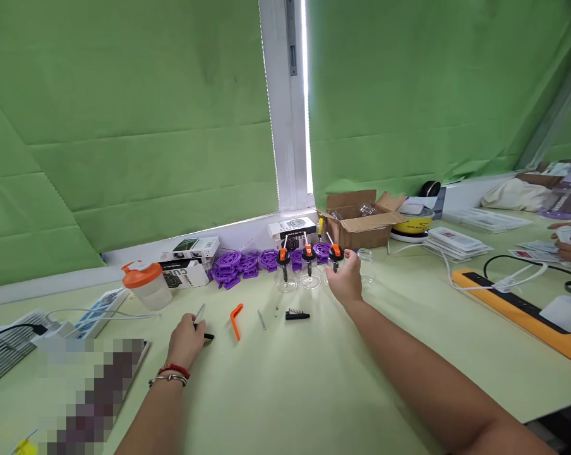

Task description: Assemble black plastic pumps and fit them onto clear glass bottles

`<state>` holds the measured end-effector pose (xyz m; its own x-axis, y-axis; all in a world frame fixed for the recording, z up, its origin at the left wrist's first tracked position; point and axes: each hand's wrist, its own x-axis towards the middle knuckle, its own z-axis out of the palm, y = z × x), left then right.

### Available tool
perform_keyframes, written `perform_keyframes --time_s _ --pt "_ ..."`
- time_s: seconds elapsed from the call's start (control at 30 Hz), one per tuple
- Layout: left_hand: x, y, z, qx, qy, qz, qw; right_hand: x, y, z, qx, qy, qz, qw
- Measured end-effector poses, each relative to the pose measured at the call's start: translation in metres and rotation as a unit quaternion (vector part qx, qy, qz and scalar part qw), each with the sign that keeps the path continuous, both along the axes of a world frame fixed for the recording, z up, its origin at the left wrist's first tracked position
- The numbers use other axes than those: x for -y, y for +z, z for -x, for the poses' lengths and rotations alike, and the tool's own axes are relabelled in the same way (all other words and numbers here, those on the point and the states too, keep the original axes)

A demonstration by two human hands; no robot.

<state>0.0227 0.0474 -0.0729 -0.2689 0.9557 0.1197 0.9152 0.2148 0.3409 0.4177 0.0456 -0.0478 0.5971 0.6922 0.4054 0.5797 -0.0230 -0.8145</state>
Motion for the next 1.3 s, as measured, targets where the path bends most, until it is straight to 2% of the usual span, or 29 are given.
perform_keyframes --time_s 0.17,0.3,0.47,0.57,0.63,0.7,0.73,0.8,0.87,0.9,0.93,1.0,1.03,1.07,1.13,1.17,1.2,1.23,1.27,1.3 --pt "-0.002 -0.003 -0.002 -0.023 0.016 -0.014 1.000 -0.016 -0.016 -0.009 0.005 -0.016 0.145 0.989" --pt "0.003 0.003 -0.005 -0.028 0.012 -0.021 0.999 -0.022 -0.017 -0.016 0.002 -0.022 0.178 0.984" --pt "0.004 0.006 -0.008 -0.032 0.017 -0.015 0.999 -0.010 -0.004 -0.019 0.008 -0.035 0.170 0.985" --pt "0.004 0.009 -0.008 -0.036 0.031 -0.010 0.999 0.010 0.014 -0.014 0.018 -0.045 0.107 0.993" --pt "0.008 0.018 -0.012 -0.043 0.030 -0.027 0.998 0.028 0.028 -0.006 0.041 -0.039 0.051 0.997" --pt "0.019 0.033 -0.024 -0.039 0.000 -0.081 0.996 0.048 0.038 0.007 0.083 0.000 0.024 0.996" --pt "0.028 0.042 -0.035 -0.017 -0.041 -0.125 0.991 0.059 0.041 0.015 0.115 0.033 0.014 0.993" --pt "0.051 0.061 -0.063 0.100 -0.147 -0.176 0.968 0.080 0.041 0.033 0.192 0.108 -0.009 0.975" --pt "0.076 0.074 -0.096 0.249 -0.262 -0.135 0.923 0.099 0.034 0.051 0.299 0.202 -0.037 0.932" --pt "0.087 0.078 -0.111 0.303 -0.293 -0.103 0.901 0.106 0.029 0.059 0.346 0.241 -0.049 0.905" --pt "0.097 0.079 -0.125 0.337 -0.297 -0.068 0.891 0.113 0.024 0.066 0.383 0.271 -0.056 0.882" --pt "0.109 0.075 -0.142 0.365 -0.251 -0.034 0.896 0.120 0.016 0.073 0.407 0.319 -0.059 0.854" --pt "0.113 0.071 -0.146 0.384 -0.237 -0.034 0.892 0.122 0.013 0.074 0.384 0.335 -0.057 0.859" --pt "0.115 0.067 -0.147 0.401 -0.225 -0.041 0.887 0.122 0.012 0.073 0.331 0.344 -0.048 0.877" --pt "0.118 0.057 -0.143 0.435 -0.232 -0.064 0.868 0.121 0.011 0.069 0.132 0.367 0.012 0.921" --pt "0.119 0.053 -0.140 0.446 -0.247 -0.080 0.857 0.121 0.012 0.067 0.001 0.392 0.072 0.917" --pt "0.120 0.049 -0.137 0.450 -0.264 -0.097 0.848 0.121 0.012 0.065 -0.130 0.424 0.146 0.885" --pt "0.121 0.046 -0.135 0.445 -0.277 -0.116 0.844 0.121 0.012 0.064 -0.244 0.454 0.215 0.830" --pt "0.122 0.043 -0.134 0.434 -0.283 -0.134 0.845 0.123 0.011 0.064 -0.329 0.476 0.262 0.772" --pt "0.123 0.042 -0.134 0.419 -0.281 -0.151 0.850 0.125 0.010 0.065 -0.382 0.487 0.284 0.733"
